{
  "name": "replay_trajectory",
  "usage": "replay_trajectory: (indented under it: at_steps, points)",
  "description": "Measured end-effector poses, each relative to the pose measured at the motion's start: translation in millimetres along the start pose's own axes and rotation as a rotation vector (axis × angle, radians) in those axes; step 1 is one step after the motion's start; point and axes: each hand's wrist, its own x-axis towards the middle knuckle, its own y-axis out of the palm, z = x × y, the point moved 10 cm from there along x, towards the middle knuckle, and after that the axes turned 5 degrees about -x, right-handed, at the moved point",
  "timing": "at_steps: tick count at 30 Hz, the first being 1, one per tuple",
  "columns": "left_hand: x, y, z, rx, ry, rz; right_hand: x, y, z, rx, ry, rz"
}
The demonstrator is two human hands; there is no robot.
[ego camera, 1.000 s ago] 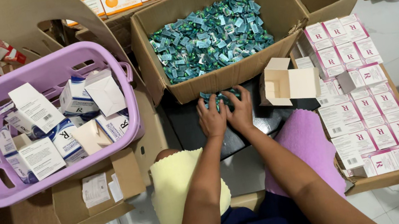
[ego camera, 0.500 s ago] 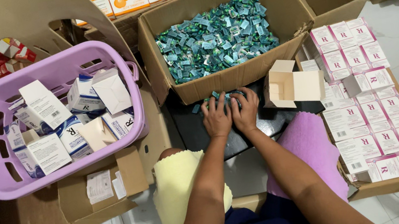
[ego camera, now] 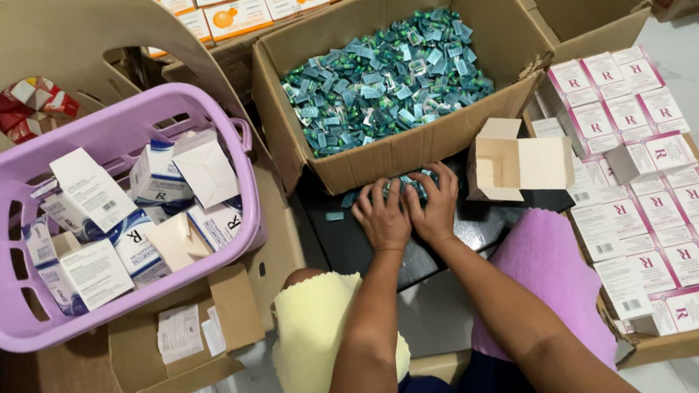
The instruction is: The person sits on the floor and repeatedly picks small blue-green packets from a large cardboard box, placing them into small white boxes. The person also handles white boxes from a purple basket, opening them and moving them aside.
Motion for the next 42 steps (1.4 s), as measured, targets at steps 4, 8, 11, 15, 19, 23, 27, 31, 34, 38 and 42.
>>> replay_trajectory:
  at_steps: [4,8,11,15,19,23,27,31,34,38,42]
  points:
    - [-1.9,2.9,0.8,-0.031,-0.006,0.018,-3.7,4.2,-7.8,-0.064,0.036,0.017]
    - [-1.5,1.4,3.3,-0.054,-0.023,0.006,-7.2,6.6,-10.4,-0.105,0.021,-0.006]
    - [-1.9,-0.5,3.5,-0.070,-0.033,-0.022,-9.8,9.3,-14.8,-0.153,0.022,-0.008]
    - [-2.1,-1.7,2.5,-0.124,-0.025,-0.023,-9.4,11.7,-16.5,-0.168,0.021,0.000]
    - [-0.5,-11.5,-2.9,-0.174,0.016,-0.046,-2.8,2.6,-5.9,-0.153,-0.010,-0.029]
    - [5.8,-44.3,-23.9,-0.248,0.055,-0.147,18.8,-21.5,13.5,0.016,0.019,-0.095]
    - [47.2,-73.5,-53.2,-0.301,0.171,-0.310,58.8,-57.5,44.6,0.131,-0.104,-0.239]
    - [163.7,-38.0,-9.3,-0.248,-0.036,-0.026,130.4,-57.1,55.3,0.005,-0.221,-0.199]
    - [196.2,27.6,33.6,-0.094,-0.361,0.542,179.9,42.3,19.9,-0.249,-0.063,0.538]
    - [155.1,87.0,64.5,0.249,-0.421,1.149,152.1,137.9,-47.6,-0.571,0.060,1.138]
    - [141.7,131.2,95.2,0.247,-0.592,1.253,140.9,205.9,-91.8,-0.612,0.028,1.369]
